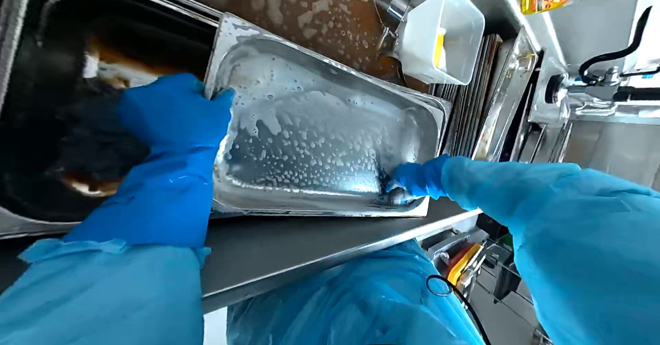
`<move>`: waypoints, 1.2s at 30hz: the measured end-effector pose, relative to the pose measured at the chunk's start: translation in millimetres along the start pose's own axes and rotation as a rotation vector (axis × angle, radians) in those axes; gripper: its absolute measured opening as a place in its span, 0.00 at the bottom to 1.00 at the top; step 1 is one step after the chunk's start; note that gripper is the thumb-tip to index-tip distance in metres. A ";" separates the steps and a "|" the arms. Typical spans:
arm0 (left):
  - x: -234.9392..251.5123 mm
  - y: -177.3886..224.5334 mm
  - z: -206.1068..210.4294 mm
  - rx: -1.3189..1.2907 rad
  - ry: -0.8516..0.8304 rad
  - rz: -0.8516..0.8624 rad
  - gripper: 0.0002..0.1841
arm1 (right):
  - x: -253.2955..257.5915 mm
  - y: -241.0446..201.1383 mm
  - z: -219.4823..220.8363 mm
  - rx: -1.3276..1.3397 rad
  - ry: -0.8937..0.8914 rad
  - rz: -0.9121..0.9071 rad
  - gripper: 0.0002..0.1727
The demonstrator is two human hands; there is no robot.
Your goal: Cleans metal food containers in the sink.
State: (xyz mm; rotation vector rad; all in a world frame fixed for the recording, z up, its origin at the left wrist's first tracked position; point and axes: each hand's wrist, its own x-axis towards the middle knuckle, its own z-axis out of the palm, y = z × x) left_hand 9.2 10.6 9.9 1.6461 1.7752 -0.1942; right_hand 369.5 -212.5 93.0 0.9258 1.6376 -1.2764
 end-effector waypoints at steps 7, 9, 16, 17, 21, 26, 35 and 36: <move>-1.5 -3.3 15.8 0.018 0.046 0.033 0.28 | -10.0 -5.1 -13.8 -0.392 -0.220 0.073 0.11; -2.9 3.3 2.6 -0.034 0.031 0.015 0.27 | 1.8 -8.1 -5.0 -0.096 -0.044 0.107 0.18; 6.7 -1.7 8.1 0.017 0.028 0.068 0.27 | -17.7 -18.1 11.7 -0.081 0.098 0.098 0.14; 7.3 -2.5 9.3 0.029 0.028 0.068 0.27 | -25.7 -6.9 8.4 -0.226 0.046 0.066 0.10; -4.4 2.3 18.7 0.022 0.058 -0.001 0.29 | -26.6 43.6 -14.2 -0.489 -0.013 0.187 0.12; -3.5 -1.3 19.1 -0.023 0.100 -0.054 0.29 | -20.7 36.6 -23.7 -0.288 0.072 0.434 0.19; -13.6 14.6 6.7 -0.066 0.152 -0.029 0.23 | 45.3 -81.6 -24.2 0.611 0.471 0.579 0.35; -13.8 11.8 9.4 -0.063 0.159 -0.026 0.22 | 71.4 -97.0 -32.9 0.628 0.546 0.499 0.36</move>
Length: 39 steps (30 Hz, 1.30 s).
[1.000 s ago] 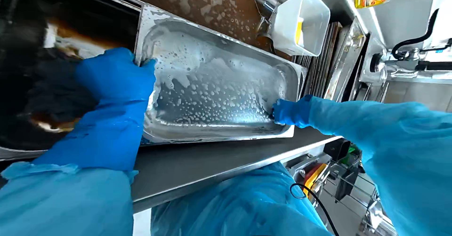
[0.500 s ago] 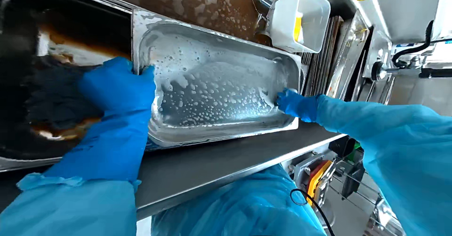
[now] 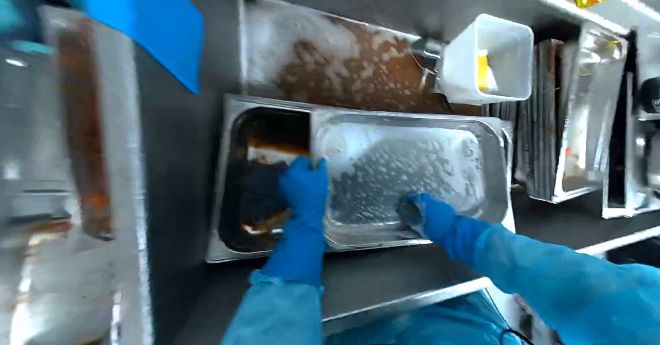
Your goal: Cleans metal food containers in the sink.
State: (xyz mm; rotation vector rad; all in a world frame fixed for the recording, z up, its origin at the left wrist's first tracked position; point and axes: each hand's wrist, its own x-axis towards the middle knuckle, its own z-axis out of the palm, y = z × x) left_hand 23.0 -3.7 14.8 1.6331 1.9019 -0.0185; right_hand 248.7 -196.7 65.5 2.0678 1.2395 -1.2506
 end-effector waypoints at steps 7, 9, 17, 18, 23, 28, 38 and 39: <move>-1.7 -13.1 18.4 0.024 0.148 0.173 0.28 | 96.0 -161.2 -44.1 0.275 0.197 -0.092 0.36; -2.1 -11.2 19.2 0.028 0.150 0.166 0.27 | 122.0 -184.8 -59.9 0.433 0.317 0.051 0.38; -5.7 -16.4 22.1 0.025 0.158 0.144 0.26 | 108.9 -172.1 -34.0 0.345 0.257 -0.253 0.33; -8.3 -15.8 20.4 0.021 0.159 0.146 0.26 | 102.6 -166.1 -31.5 0.311 0.234 -0.320 0.32; -6.8 -14.2 18.7 0.033 0.227 0.202 0.24 | 135.3 -175.0 -49.6 0.525 0.510 -0.303 0.31; -11.3 -5.2 13.4 0.081 0.146 0.149 0.21 | 137.7 -141.5 -65.2 0.286 0.730 -0.172 0.31; -11.2 1.5 7.1 0.101 0.086 0.050 0.21 | 93.3 99.6 -134.8 0.411 0.825 0.617 0.36; -11.9 1.5 7.7 0.101 0.088 0.051 0.21 | 97.1 97.1 -133.1 0.437 0.846 0.640 0.36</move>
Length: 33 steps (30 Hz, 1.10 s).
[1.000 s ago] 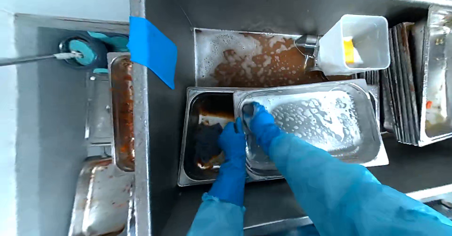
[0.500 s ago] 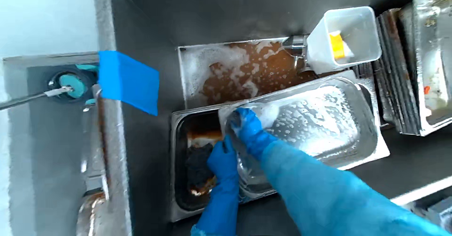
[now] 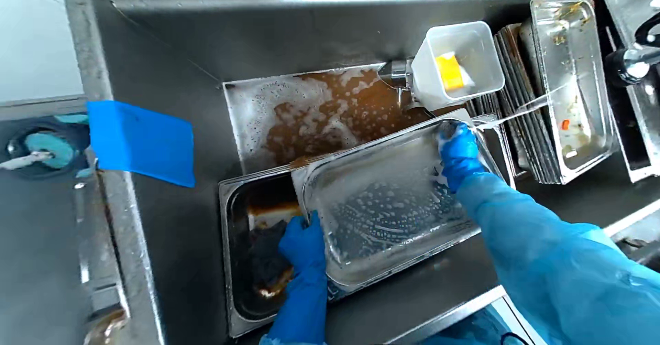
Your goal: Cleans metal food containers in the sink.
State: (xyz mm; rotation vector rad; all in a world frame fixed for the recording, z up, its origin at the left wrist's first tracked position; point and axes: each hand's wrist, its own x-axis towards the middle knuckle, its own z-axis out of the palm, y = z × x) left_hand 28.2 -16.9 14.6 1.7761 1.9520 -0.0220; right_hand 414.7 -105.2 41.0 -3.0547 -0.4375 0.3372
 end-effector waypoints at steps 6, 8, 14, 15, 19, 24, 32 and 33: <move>-1.5 3.2 0.2 0.046 0.015 -0.008 0.20 | -91.2 -79.5 70.4 0.400 0.057 0.056 0.33; -3.2 2.9 3.1 0.053 0.021 0.001 0.21 | -142.6 -101.6 75.0 0.395 -0.093 -0.173 0.30; -13.0 12.2 -22.5 0.007 -0.162 -0.115 0.30 | -209.0 -168.1 59.8 0.176 -0.825 -0.589 0.28; -13.8 17.7 -33.3 0.021 -0.159 -0.104 0.28 | -200.0 -161.0 41.8 0.185 -0.850 -0.581 0.29; -55.6 48.4 -99.2 -0.149 0.000 -0.023 0.14 | -177.7 -63.3 -60.5 0.298 -0.712 -0.619 0.32; -138.6 117.0 -207.7 -0.272 0.054 0.041 0.07 | -172.9 95.3 -186.5 0.429 -0.461 -0.260 0.34; -239.4 204.1 -311.8 -0.144 0.633 0.853 0.11 | -157.3 190.0 -249.7 0.748 -0.211 -0.021 0.31; -245.7 213.4 -319.4 -0.121 0.671 0.914 0.12 | -150.3 189.6 -251.6 0.812 -0.220 -0.008 0.31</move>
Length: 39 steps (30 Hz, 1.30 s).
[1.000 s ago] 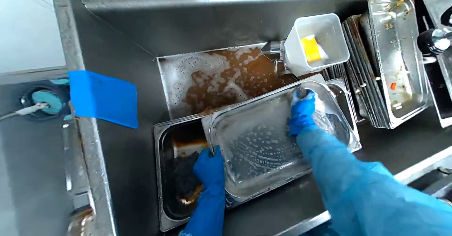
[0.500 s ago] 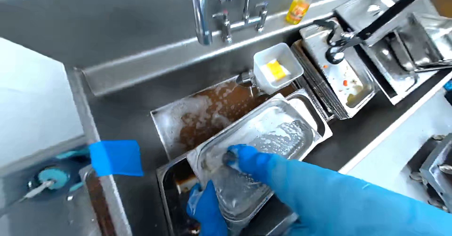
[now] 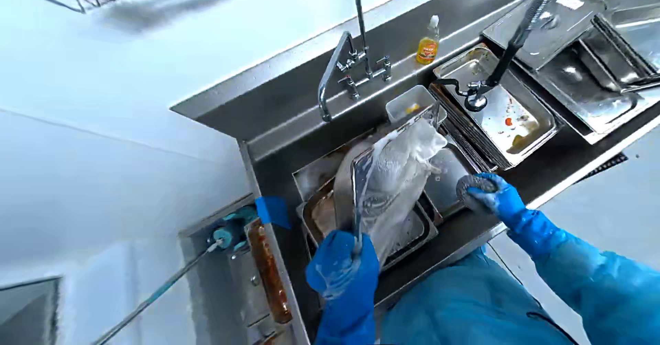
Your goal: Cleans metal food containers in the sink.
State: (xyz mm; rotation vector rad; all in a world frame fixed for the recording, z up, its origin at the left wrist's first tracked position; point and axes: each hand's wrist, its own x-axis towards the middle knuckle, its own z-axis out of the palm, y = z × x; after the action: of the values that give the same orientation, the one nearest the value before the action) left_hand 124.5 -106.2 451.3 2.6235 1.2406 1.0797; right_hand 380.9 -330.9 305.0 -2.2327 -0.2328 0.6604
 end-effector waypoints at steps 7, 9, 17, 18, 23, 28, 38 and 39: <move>28.3 33.8 -3.3 0.055 0.137 0.519 0.15 | 32.1 4.4 -20.8 0.406 0.043 0.046 0.31; 18.0 32.2 7.3 0.025 0.082 0.685 0.16 | 37.9 8.9 -28.4 0.605 0.068 0.086 0.28; -83.6 -19.4 71.4 -0.019 -0.079 0.700 0.17 | 29.5 22.2 -15.7 0.904 -0.101 0.045 0.28; -98.1 -23.8 74.2 -0.014 -0.014 0.587 0.15 | 27.0 21.1 -5.9 0.816 -0.148 0.018 0.31; -142.9 11.0 77.7 -0.412 0.140 -0.436 0.17 | 12.6 10.7 64.6 0.430 -0.564 -0.186 0.31; -202.9 2.7 48.3 -0.691 0.032 -0.957 0.24 | 5.3 9.9 103.2 0.226 -0.727 -0.279 0.29; -150.2 -51.2 24.2 -0.050 -0.359 -1.425 0.34 | -105.8 -4.5 191.7 0.038 -0.465 -0.680 0.38; -159.6 -58.8 28.0 -0.105 -0.306 -1.398 0.33 | -127.9 -20.6 201.5 0.046 -0.503 -0.780 0.41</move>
State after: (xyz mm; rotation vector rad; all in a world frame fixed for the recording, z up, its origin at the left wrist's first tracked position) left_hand 33.0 -170.4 320.1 1.1189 2.1491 0.3879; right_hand 166.8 -234.9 256.5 -1.6835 -1.2431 0.7456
